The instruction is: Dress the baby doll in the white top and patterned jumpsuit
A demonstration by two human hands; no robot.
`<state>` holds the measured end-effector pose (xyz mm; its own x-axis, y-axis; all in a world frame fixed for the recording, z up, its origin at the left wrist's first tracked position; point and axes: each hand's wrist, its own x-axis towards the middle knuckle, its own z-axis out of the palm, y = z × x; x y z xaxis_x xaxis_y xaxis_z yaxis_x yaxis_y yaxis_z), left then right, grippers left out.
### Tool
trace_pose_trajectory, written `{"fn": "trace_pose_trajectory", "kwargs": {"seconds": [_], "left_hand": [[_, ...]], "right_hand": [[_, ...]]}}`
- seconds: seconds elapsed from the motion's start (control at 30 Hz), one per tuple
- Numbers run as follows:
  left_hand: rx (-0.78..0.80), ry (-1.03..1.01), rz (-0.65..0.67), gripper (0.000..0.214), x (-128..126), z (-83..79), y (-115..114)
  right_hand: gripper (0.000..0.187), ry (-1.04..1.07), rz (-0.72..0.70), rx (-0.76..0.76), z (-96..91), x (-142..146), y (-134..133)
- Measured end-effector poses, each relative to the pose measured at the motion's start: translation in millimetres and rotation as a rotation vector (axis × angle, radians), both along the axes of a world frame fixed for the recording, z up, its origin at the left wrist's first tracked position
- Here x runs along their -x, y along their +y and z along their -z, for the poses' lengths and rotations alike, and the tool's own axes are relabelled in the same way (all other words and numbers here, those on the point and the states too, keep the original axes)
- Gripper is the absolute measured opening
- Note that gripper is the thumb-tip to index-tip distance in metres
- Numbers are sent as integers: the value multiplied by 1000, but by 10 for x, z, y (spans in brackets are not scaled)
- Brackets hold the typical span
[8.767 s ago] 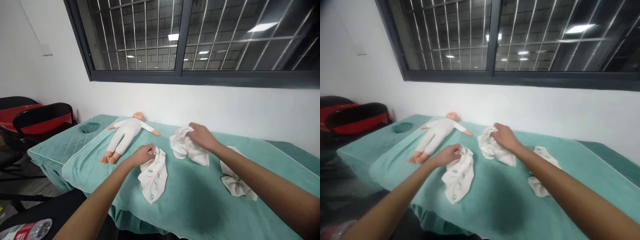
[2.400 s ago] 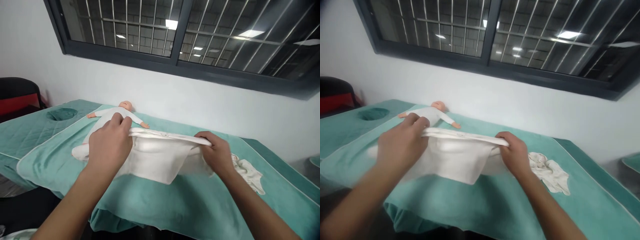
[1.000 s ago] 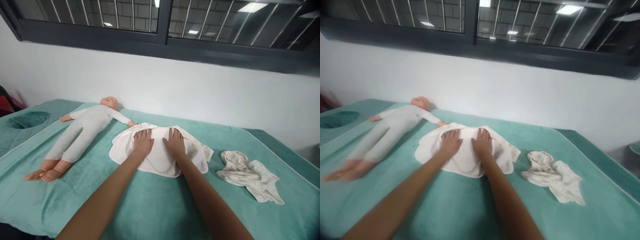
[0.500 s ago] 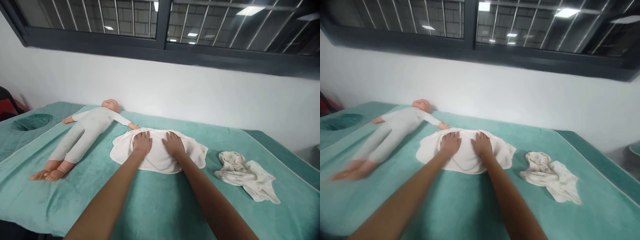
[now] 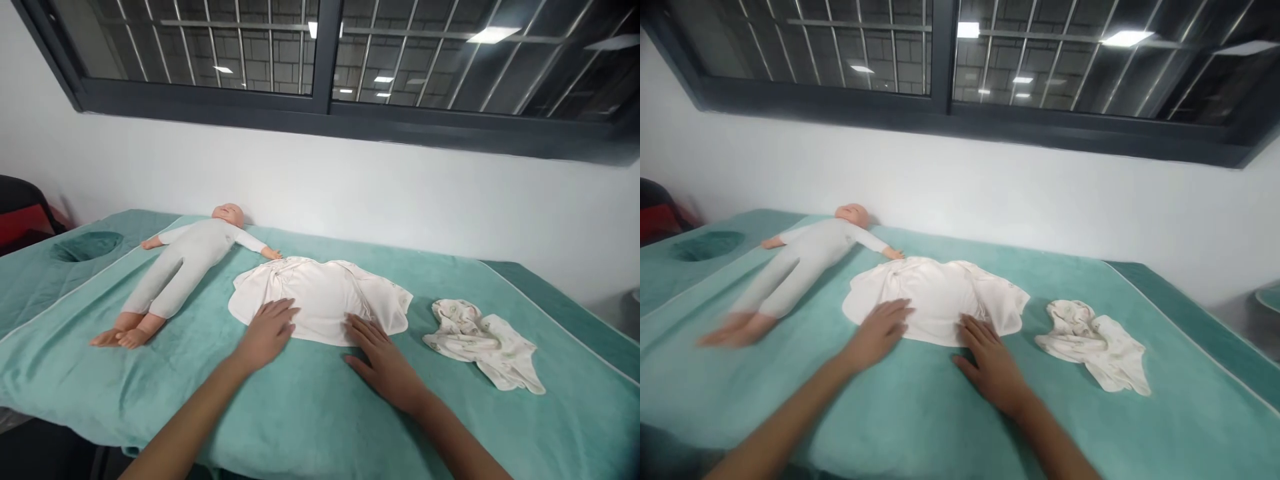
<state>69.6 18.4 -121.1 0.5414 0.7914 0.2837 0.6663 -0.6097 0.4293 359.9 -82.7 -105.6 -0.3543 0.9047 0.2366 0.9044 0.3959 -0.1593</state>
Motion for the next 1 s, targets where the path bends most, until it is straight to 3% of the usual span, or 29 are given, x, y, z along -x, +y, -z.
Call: {"fn": "trace_pose_trajectory", "kwargs": {"seconds": [0.1, 0.17, 0.4, 0.57, 0.63, 0.73, 0.77, 0.83, 0.9, 1.0], "left_hand": [[65, -165, 4, 46, 294, -51, 17], [31, -158, 12, 49, 416, -50, 24], [-174, -25, -62, 29, 416, -32, -33], [-156, -78, -87, 23, 441, -66, -99], [-123, -176, -156, 24, 461, -53, -91], [-26, -372, -364, 24, 477, -38, -50], [18, -421, -438, 23, 479, -40, -37], [96, -488, -549, 22, 483, -53, -20], [139, -555, -616, 22, 500, -65, 2], [138, -604, -731, 27, 566, -64, 116]], "right_hand": [[36, 41, 16, -119, -7, -256, -98], [28, 29, 29, -185, 3, -380, -86], [30, -4, 40, -270, -7, -390, 18], [24, 176, 37, -121, -33, -408, -3], [23, 347, 205, -129, -20, -554, 93], [34, 537, 658, -269, 13, -891, 381], [41, 527, 746, -261, 24, -1006, 492], [44, 453, 780, -156, 41, -1195, 698], [36, 409, 723, -72, 50, -1313, 850], [30, 421, 715, -149, 49, -1392, 966]]}}
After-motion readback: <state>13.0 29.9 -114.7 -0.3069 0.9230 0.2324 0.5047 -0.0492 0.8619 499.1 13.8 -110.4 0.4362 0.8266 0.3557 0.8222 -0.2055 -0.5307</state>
